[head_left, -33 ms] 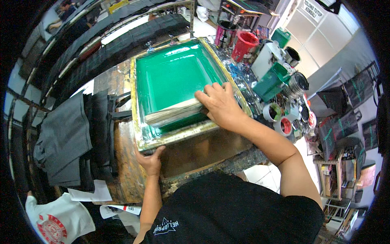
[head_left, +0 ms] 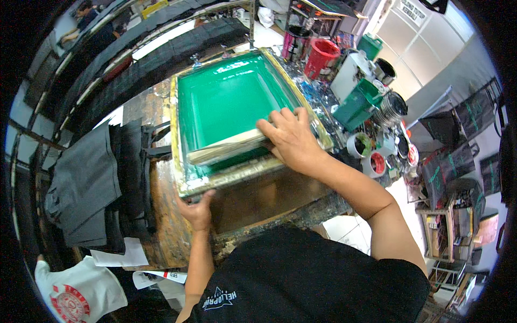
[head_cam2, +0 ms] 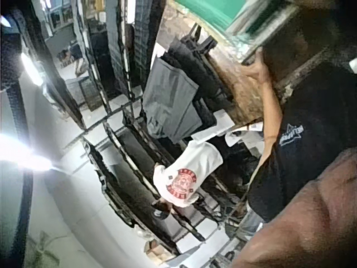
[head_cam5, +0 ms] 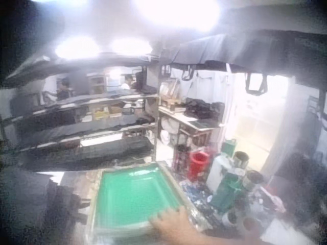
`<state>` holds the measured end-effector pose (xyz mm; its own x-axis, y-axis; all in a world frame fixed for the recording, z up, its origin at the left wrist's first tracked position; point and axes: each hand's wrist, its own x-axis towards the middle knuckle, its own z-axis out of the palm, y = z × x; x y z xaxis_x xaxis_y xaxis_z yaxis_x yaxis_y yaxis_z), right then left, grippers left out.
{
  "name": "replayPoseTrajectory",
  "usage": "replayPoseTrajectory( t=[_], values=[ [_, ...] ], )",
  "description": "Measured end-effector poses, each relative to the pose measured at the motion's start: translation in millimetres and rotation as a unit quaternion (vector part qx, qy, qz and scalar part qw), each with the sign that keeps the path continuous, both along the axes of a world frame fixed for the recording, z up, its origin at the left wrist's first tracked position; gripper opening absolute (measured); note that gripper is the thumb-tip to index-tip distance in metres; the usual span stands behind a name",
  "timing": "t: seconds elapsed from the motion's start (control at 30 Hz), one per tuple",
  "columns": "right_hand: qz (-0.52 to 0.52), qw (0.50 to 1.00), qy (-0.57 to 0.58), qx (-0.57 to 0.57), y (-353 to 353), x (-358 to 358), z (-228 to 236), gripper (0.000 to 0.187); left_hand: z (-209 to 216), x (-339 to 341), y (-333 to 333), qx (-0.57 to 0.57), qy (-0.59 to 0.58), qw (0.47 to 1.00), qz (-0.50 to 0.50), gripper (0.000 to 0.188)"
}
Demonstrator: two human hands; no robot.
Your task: The person performs screen printing on black tote bags by placing a bag on the printing surface, lowering a screen, and using a squeegee to apply green ink through the stencil multiple times.
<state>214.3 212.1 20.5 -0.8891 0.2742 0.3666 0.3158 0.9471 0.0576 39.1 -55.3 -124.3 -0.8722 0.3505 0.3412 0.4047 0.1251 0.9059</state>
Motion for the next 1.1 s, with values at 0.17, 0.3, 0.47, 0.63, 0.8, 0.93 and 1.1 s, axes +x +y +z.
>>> replayPoseTrajectory(
  t=[0.17, 0.3, 0.47, 0.63, 0.8, 0.93, 1.1],
  values=[
    [0.016, 0.978, 0.196, 0.076, 5.1, -12.0, 52.1, 0.053, 107.8, -5.2, 49.3, 0.136, 0.020, 0.990, -0.020, 0.085],
    [0.030, 0.944, 0.284, 0.166, 40.5, -52.2, 108.1, 0.052, 89.8, -28.7, 92.5, 0.236, 0.164, 0.957, -0.046, 0.089],
    [0.030, 0.973, 0.206, 0.096, 56.2, -67.2, 148.2, 0.072, 32.0, 53.7, 115.5, -0.297, 0.336, 0.849, -0.280, 0.109],
    [0.045, 0.978, 0.195, 0.056, 67.5, -76.8, 166.1, 0.071, -6.0, 79.5, 128.6, -0.373, 0.358, 0.800, -0.303, 0.110],
    [0.034, 0.974, 0.213, 0.071, 73.0, -83.5, 168.2, 0.071, -1.1, 78.6, 125.8, -0.376, 0.320, 0.806, -0.328, 0.111],
    [0.025, 0.990, 0.140, 0.014, 65.3, -77.1, 184.5, 0.073, 6.3, 78.7, 123.7, -0.373, 0.320, 0.813, -0.312, 0.111],
    [-0.001, 0.993, 0.120, 0.018, 66.4, -84.0, 183.9, 0.073, 35.0, 47.2, 125.2, -0.346, 0.332, 0.844, -0.240, 0.117]
  ],
)
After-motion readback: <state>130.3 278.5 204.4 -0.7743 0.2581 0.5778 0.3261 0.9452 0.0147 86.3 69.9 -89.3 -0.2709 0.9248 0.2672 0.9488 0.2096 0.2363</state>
